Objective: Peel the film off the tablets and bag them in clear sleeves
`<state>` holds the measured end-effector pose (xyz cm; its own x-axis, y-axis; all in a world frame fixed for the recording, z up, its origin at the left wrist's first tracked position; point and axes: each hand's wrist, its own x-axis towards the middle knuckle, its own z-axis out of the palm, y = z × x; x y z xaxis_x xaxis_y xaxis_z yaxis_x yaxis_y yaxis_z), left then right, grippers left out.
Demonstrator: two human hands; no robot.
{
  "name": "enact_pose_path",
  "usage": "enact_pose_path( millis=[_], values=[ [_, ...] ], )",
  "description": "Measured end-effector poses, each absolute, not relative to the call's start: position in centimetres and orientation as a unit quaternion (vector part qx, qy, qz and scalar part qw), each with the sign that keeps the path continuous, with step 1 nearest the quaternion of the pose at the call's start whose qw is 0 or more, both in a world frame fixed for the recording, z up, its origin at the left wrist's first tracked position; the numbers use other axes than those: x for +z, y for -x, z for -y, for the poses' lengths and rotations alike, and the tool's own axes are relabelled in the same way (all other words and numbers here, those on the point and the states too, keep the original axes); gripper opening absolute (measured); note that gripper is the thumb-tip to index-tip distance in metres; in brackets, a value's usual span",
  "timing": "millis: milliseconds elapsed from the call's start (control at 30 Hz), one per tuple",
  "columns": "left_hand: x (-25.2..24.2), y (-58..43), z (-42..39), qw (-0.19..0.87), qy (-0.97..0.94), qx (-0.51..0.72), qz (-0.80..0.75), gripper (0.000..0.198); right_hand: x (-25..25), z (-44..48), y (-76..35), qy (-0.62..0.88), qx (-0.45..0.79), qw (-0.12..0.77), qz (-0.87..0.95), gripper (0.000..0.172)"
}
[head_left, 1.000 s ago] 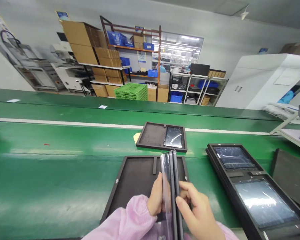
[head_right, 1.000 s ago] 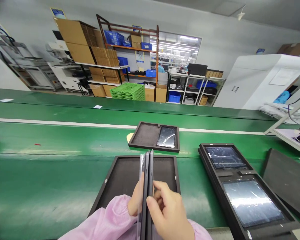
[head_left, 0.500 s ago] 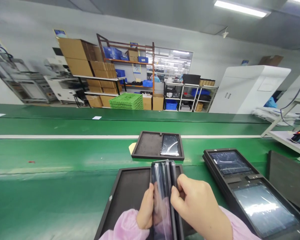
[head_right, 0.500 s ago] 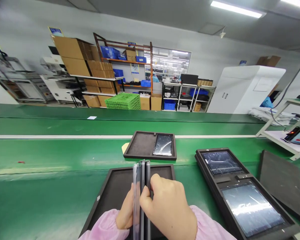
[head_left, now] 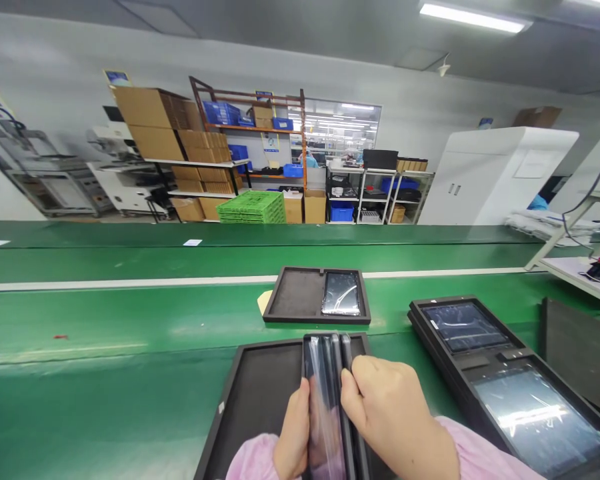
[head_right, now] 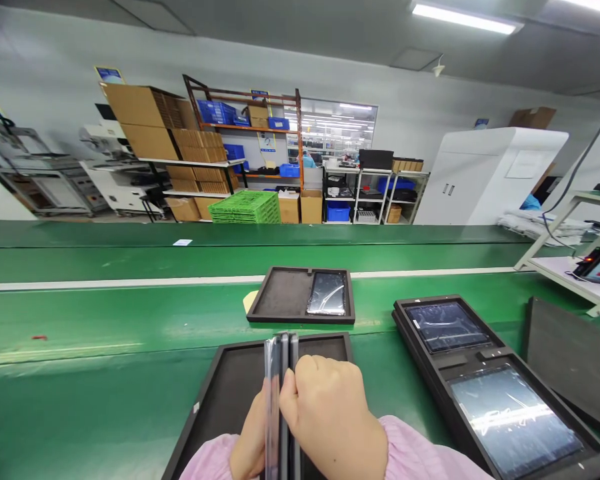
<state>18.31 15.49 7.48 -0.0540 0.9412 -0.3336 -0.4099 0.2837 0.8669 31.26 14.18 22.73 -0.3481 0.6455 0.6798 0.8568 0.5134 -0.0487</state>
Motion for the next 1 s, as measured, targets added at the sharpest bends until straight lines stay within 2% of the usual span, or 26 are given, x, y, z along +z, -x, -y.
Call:
enact_pose_path(
  millis=[167, 333, 400, 500, 600, 667, 800, 1000],
  values=[
    [7.9, -18.1, -15.4, 0.624, -0.319, 0.507, -0.502, 0.062, 21.9, -14.4, -32.1, 0.476, -0.129, 0.334, 0.803, 0.043],
    [7.7, -18.5, -15.3, 0.64, -0.303, 0.494, -0.504, 0.061, 20.9, -14.9, -32.4, 0.493, -0.052, 0.342, 0.798, 0.034],
    [7.4, -18.8, -15.2, 0.67, -0.289, 0.498, -0.469, 0.058, 20.6, -15.0, -32.3, 0.507, 0.016, 0.349, 0.788, 0.031],
    [7.1, -19.2, -15.3, 0.702, -0.277, 0.508, -0.416, 0.053, 20.0, -14.3, -32.0, 0.523, 0.186, 0.37, 0.745, 0.028],
    [7.3, -19.4, -15.4, 0.694, -0.293, 0.519, -0.404, 0.053, 19.6, -12.9, -31.7, 0.483, 0.353, 0.391, 0.7, 0.016],
    [7.5, -19.3, -15.5, 0.679, -0.308, 0.525, -0.411, 0.055, 19.5, -12.2, -31.5, 0.443, 0.415, 0.407, 0.682, 0.013],
    [7.5, -19.0, -15.5, 0.671, -0.327, 0.522, -0.413, 0.058, 19.6, -11.6, -31.3, 0.406, 0.451, 0.428, 0.67, 0.014],
    [7.3, -19.2, -15.5, 0.686, -0.316, 0.52, -0.398, 0.058, 19.5, -11.7, -31.2, 0.389, 0.444, 0.443, 0.674, 0.014]
  ],
)
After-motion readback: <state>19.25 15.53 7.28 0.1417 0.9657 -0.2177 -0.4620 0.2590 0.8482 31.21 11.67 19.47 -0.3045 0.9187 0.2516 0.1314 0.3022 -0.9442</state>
